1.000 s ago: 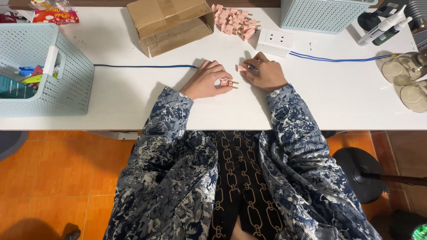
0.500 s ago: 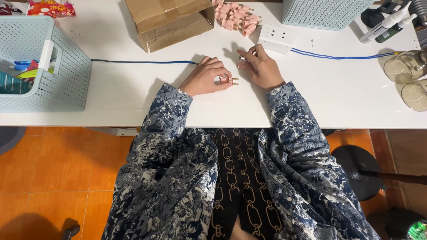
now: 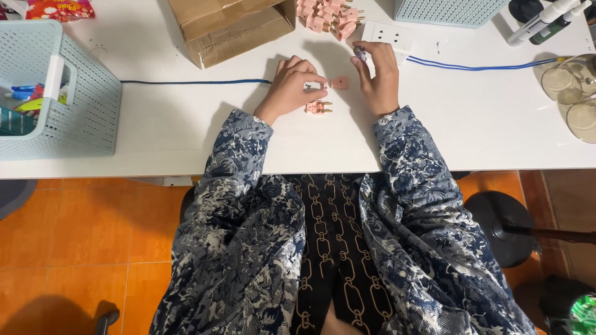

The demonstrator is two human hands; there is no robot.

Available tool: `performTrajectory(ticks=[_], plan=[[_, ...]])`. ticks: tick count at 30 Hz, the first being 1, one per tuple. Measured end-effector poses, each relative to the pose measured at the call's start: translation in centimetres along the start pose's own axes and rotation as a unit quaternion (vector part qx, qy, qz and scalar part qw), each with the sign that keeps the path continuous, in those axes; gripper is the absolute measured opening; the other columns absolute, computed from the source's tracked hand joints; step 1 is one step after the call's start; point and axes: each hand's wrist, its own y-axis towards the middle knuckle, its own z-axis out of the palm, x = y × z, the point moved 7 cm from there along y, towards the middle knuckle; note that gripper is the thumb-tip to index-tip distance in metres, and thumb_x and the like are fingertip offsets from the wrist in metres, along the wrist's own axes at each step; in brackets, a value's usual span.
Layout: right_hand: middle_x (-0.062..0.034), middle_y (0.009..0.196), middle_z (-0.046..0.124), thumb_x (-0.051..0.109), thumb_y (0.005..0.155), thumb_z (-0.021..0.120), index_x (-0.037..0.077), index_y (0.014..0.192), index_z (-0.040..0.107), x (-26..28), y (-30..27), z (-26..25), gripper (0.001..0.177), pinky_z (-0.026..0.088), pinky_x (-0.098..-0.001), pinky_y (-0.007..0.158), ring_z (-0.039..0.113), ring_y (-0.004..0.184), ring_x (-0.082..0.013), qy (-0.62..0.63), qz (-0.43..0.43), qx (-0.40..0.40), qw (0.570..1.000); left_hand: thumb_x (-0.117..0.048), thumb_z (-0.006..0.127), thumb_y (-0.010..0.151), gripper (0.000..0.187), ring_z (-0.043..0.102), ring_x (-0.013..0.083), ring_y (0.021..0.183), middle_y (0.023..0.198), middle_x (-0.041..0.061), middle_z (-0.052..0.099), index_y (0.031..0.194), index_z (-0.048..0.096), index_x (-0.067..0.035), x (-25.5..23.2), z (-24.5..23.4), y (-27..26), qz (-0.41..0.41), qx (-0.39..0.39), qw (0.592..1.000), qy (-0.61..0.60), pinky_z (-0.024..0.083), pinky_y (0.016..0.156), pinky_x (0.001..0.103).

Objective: Assembling small electrical components using a screwdriver at a desk.

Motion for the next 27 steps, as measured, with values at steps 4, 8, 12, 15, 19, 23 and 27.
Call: performTrajectory(ticks=[4, 8, 12, 15, 19, 23, 27], plan=[[-0.0172, 0.126, 0.061, 0.009, 0.115, 0.084, 0.000, 0.131, 0.076, -0.5, 0.4, -0.5, 0.020, 0.051, -0.0473, 0.108, 0.059, 0.122, -0.0355, 0.053, 0.013, -0.041, 0.998, -0.053, 0.085, 0.102, 0.042, 0.054, 0.0271, 0.116, 0.118, 0.001, 0.072, 0.135, 0.087, -0.028, 0.5, 0.4, 0.2, -0.032, 0.037, 0.999, -0.016, 0.035, 0.106, 0.047], [-0.0121, 0.114, 0.066, 0.016, 0.117, 0.083, 0.002, 0.123, 0.068, -0.4, 0.1, -1.4, 0.021, 0.051, -0.0390, 0.097, 0.063, 0.105, -0.0273, 0.100, 0.056, -0.061, 0.992, -0.051, 0.079, 0.107, 0.052, 0.053, 0.0329, 0.129, 0.132, 0.004, 0.074, 0.150, 0.077, -0.023, 1.3, -2.3, -1.0, -0.015, -0.003, 1.000, -0.011, 0.029, 0.118, 0.055], [-0.0097, 0.112, 0.065, 0.014, 0.117, 0.084, 0.005, 0.122, 0.058, -1.7, 0.1, -1.1, 0.027, 0.055, -0.0361, 0.095, 0.064, 0.101, -0.0238, 0.148, 0.135, -0.044, 0.979, -0.045, 0.071, 0.118, 0.037, 0.055, 0.0323, 0.130, 0.128, 0.002, 0.072, 0.143, 0.077, -0.019, 4.2, -6.5, -3.3, -0.029, -0.045, 0.997, 0.047, 0.031, 0.117, 0.057], [-0.0155, 0.111, 0.069, -0.002, 0.117, 0.079, 0.002, 0.119, 0.058, -4.1, -0.8, 0.6, 0.022, 0.061, -0.0334, 0.088, 0.069, 0.098, -0.0256, 0.136, 0.124, 0.000, 0.983, -0.052, 0.086, 0.110, 0.037, 0.057, 0.0285, 0.122, 0.116, 0.000, 0.070, 0.130, 0.078, -0.022, 6.0, -7.4, -5.0, -0.049, -0.019, 0.997, 0.055, 0.031, 0.117, 0.052], [-0.0110, 0.104, 0.069, 0.004, 0.117, 0.079, 0.007, 0.111, 0.058, -5.6, -1.7, 1.4, 0.022, 0.061, -0.0347, 0.088, 0.070, 0.095, -0.0228, 0.124, 0.173, 0.025, 0.977, -0.047, 0.084, 0.113, 0.029, 0.058, 0.0287, 0.121, 0.113, -0.001, 0.066, 0.121, 0.073, -0.022, 6.7, -7.3, -5.6, -0.046, -0.026, 0.996, 0.067, 0.031, 0.119, 0.054], [-0.0098, 0.106, 0.069, -0.008, 0.114, 0.074, 0.004, 0.114, 0.062, -7.0, -2.5, 2.6, 0.017, 0.062, -0.0290, 0.083, 0.066, 0.090, -0.0197, 0.094, 0.179, 0.078, 0.976, -0.043, 0.079, 0.116, 0.029, 0.057, 0.0334, 0.124, 0.117, 0.004, 0.065, 0.109, 0.070, -0.017, 6.8, -6.6, -5.7, -0.026, -0.014, 0.993, 0.118, 0.034, 0.118, 0.059], [-0.0137, 0.105, 0.076, -0.007, 0.111, 0.072, -0.001, 0.118, 0.069, -6.9, -2.7, 3.7, 0.010, 0.063, -0.0327, 0.073, 0.071, 0.087, -0.0246, -0.018, 0.155, 0.134, 0.979, -0.054, 0.070, 0.119, 0.042, 0.064, 0.0315, 0.114, 0.115, 0.003, 0.078, 0.106, 0.071, -0.015, 7.1, -6.1, -5.5, -0.037, 0.009, 0.987, 0.157, 0.036, 0.116, 0.054]])
